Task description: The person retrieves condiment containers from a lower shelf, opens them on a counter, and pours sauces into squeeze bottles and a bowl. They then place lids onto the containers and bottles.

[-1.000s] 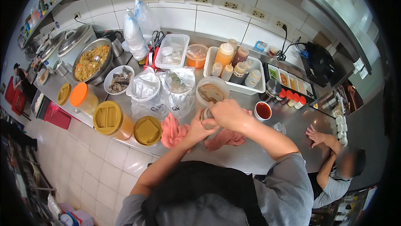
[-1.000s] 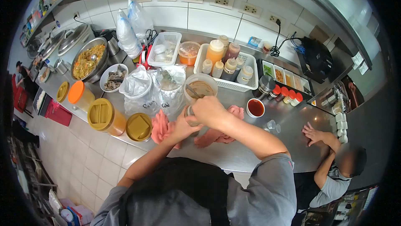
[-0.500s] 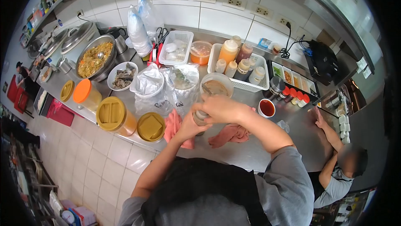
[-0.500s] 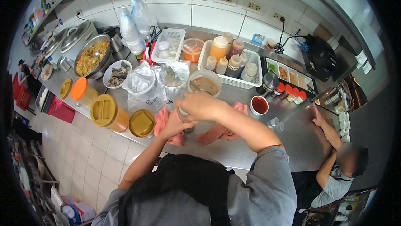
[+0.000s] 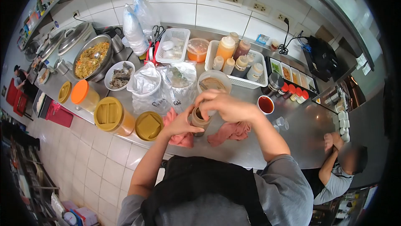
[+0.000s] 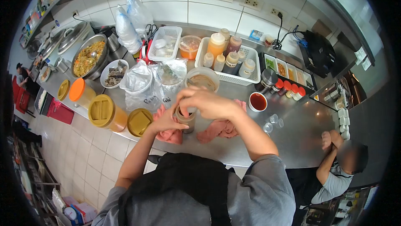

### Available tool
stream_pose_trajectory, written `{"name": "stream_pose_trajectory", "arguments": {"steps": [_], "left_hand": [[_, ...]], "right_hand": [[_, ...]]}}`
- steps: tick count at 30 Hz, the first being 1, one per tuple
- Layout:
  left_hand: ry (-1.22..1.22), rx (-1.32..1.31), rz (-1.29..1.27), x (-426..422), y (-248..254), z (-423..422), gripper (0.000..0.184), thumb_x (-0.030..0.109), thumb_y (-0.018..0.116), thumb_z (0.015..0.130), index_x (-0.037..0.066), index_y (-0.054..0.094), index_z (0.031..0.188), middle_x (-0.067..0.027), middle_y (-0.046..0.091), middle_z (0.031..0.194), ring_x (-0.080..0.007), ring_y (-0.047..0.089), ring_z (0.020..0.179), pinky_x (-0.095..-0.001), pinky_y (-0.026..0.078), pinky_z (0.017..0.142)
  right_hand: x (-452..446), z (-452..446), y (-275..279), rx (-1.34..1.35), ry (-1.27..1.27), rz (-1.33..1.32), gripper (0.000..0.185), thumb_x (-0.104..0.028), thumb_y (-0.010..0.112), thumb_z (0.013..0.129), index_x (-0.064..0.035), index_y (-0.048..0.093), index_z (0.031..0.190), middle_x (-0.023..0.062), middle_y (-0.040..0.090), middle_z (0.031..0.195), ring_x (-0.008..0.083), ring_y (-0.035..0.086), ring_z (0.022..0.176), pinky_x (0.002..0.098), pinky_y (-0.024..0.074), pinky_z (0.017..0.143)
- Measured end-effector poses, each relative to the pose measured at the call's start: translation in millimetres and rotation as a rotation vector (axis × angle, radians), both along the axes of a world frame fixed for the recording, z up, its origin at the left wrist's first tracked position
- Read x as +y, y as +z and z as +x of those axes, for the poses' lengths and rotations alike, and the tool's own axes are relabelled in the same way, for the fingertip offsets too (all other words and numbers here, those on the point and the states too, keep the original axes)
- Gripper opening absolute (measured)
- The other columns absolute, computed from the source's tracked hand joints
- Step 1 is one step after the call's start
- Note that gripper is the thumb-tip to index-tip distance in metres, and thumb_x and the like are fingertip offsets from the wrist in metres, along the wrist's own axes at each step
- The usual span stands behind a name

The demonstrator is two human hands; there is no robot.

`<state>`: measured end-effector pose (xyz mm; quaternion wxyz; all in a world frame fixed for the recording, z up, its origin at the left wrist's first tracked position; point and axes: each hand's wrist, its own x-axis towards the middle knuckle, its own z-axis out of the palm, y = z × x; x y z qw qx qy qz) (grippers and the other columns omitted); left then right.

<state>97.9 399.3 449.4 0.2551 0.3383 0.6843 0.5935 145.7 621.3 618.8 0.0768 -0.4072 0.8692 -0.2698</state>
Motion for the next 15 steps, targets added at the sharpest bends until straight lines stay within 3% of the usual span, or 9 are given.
{"name": "stream_pose_trajectory", "arguments": {"steps": [1, 2, 5, 6, 10, 12, 14, 15], "left_hand": [[-0.012, 0.006, -0.021, -0.3, 4.9, 0.2, 0.101, 0.031, 0.092, 0.067, -0.002, 0.037, 0.145, -0.0169, 0.048, 0.142, -0.0272, 0.046, 0.135, -0.0371, 0.036, 0.113], [-0.024, 0.015, -0.040, -0.7, 10.7, -0.1, 0.103, 0.032, 0.092, 0.066, -0.002, 0.036, 0.146, -0.0172, 0.049, 0.142, -0.0269, 0.046, 0.134, -0.0367, 0.036, 0.112], [-0.013, 0.168, -0.063, -5.1, 15.3, 4.5, 0.096, 0.029, 0.087, 0.073, -0.001, 0.035, 0.148, -0.0174, 0.050, 0.142, -0.0251, 0.048, 0.132, -0.0358, 0.038, 0.111], [-0.001, 0.239, -0.064, -8.1, 13.7, 7.5, 0.092, 0.028, 0.085, 0.077, -0.001, 0.035, 0.149, -0.0173, 0.050, 0.142, -0.0244, 0.049, 0.132, -0.0355, 0.038, 0.110], [0.169, -0.001, 0.131, -23.2, -5.8, 10.8, 0.060, 0.024, 0.065, 0.095, 0.003, 0.042, 0.146, -0.0129, 0.052, 0.141, -0.0223, 0.051, 0.129, -0.0355, 0.038, 0.109], [0.265, 0.097, 0.159, -25.4, -7.1, 1.4, 0.049, 0.026, 0.055, 0.103, 0.001, 0.046, 0.144, -0.0108, 0.056, 0.140, -0.0225, 0.048, 0.134, -0.0366, 0.036, 0.111], [0.384, -0.037, 0.123, -20.4, 10.3, -0.7, 0.038, 0.022, 0.054, 0.102, 0.003, 0.056, 0.136, -0.0116, 0.059, 0.136, -0.0231, 0.052, 0.130, -0.0363, 0.039, 0.107], [0.430, 0.043, 0.117, -17.1, 15.0, -6.5, 0.034, 0.020, 0.056, 0.102, 0.004, 0.060, 0.131, -0.0117, 0.061, 0.131, -0.0241, 0.055, 0.124, -0.0368, 0.041, 0.104]], "right_hand": [[7.0, -0.1, 3.1, -0.009, -0.029, -0.066, 0.044, 0.018, 0.052, 0.062, -0.0100, 0.062, 0.095, 0.0074, 0.051, 0.131, 0.0324, 0.045, 0.131, 0.0429, 0.0382, 0.106], [15.6, 1.0, 6.7, 0.011, -0.090, -0.110, 0.045, 0.013, 0.059, 0.070, -0.0106, 0.060, 0.108, 0.0079, 0.050, 0.133, 0.0294, 0.047, 0.129, 0.0392, 0.0422, 0.104], [35.2, 18.7, 13.3, -0.322, -0.472, -0.351, 0.048, 0.000, 0.072, 0.078, -0.0100, 0.054, 0.122, 0.0045, 0.050, 0.134, 0.0212, 0.051, 0.123, 0.0362, 0.0460, 0.100], [49.4, 16.5, -11.0, -0.354, -0.469, -0.428, 0.059, -0.014, 0.081, 0.080, -0.0110, 0.049, 0.129, 0.0040, 0.054, 0.122, 0.0171, 0.055, 0.112, 0.0345, 0.0506, 0.090], [75.3, 23.4, -129.3, -0.528, -0.636, -0.453, 0.060, -0.020, 0.083, 0.080, -0.0067, 0.050, 0.128, 0.0079, 0.059, 0.111, 0.0178, 0.059, 0.102, 0.0309, 0.0502, 0.085], [72.7, 34.0, -188.7, -0.512, -0.745, -0.418, 0.059, -0.021, 0.083, 0.081, -0.0046, 0.050, 0.127, 0.0074, 0.062, 0.109, 0.0169, 0.059, 0.097, 0.0302, 0.0501, 0.082], [59.8, 40.7, -215.8, -0.533, -0.853, -0.315, 0.055, -0.021, 0.082, 0.082, -0.0040, 0.051, 0.124, 0.0044, 0.065, 0.111, 0.0141, 0.059, 0.093, 0.0284, 0.0497, 0.080], [57.9, 41.5, -217.3, -0.534, -0.856, -0.283, 0.053, -0.022, 0.080, 0.084, -0.0037, 0.052, 0.124, 0.0054, 0.065, 0.110, 0.0148, 0.060, 0.093, 0.0289, 0.0499, 0.081]]}}
